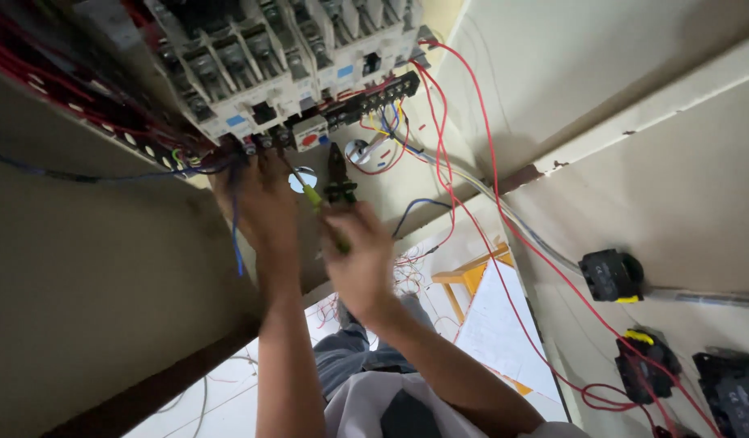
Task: Wiring an electrical panel by stripping wires and securing them into terminals using hand tools.
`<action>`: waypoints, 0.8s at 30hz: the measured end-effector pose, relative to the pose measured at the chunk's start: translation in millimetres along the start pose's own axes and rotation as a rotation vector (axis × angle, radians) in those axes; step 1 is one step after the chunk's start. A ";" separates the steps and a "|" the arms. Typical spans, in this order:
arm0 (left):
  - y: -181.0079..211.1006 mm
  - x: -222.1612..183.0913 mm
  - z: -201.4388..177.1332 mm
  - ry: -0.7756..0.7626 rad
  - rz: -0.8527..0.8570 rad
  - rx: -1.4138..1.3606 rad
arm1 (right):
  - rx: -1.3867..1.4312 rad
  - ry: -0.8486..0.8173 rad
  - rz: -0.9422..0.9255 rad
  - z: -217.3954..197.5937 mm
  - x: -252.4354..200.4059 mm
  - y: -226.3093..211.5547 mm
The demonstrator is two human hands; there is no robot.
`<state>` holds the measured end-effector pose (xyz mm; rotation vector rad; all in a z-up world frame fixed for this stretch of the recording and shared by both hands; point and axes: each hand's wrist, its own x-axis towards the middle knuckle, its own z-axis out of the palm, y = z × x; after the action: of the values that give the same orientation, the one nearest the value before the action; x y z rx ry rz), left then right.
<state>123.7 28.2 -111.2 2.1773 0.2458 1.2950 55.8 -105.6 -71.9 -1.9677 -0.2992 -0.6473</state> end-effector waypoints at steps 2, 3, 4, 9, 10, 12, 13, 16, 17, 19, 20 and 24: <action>0.5 -2.1 -0.2 -0.066 0.093 0.198 | -0.089 -0.017 -0.089 -3.9 -3.8 1.1; -0.2 -3.0 0.7 -0.123 0.184 0.399 | -0.176 -0.039 -0.185 -4.8 -5.0 2.7; -18.0 -9.2 10.0 -0.124 0.185 0.398 | -0.176 -0.038 -0.184 -6.5 -3.3 5.3; 12.8 6.5 1.8 0.023 0.100 0.086 | -0.062 -0.084 -0.018 -14.8 2.5 0.8; 14.9 8.2 2.7 0.022 0.103 0.084 | -0.063 -0.081 -0.017 -11.8 0.6 2.7; 16.7 10.9 1.5 0.006 0.030 0.125 | 0.553 -0.147 0.640 -3.9 -5.2 5.0; 14.6 11.3 2.3 0.006 0.032 0.126 | 0.554 -0.145 0.641 -9.8 7.6 1.7; 12.4 10.6 -0.6 0.031 0.037 0.114 | 1.215 -0.284 1.274 -22.5 31.9 -6.2; 15.0 12.6 -2.6 0.014 0.056 0.099 | 1.303 -0.302 1.373 -22.9 33.9 -7.7; 16.4 14.9 -4.8 -0.001 0.077 0.081 | 1.390 -0.320 1.466 -21.2 30.5 -4.9; 14.6 15.2 -4.9 -0.024 0.073 0.072 | 1.333 -0.343 1.431 -18.4 24.9 -0.3; -35.9 -13.1 25.7 -0.045 0.066 0.011 | 0.952 -0.281 1.281 -13.1 18.0 -12.0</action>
<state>143.7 41.6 -150.5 2.2382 0.1652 1.2816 61.0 -112.7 -48.1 -0.9599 0.4326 0.5457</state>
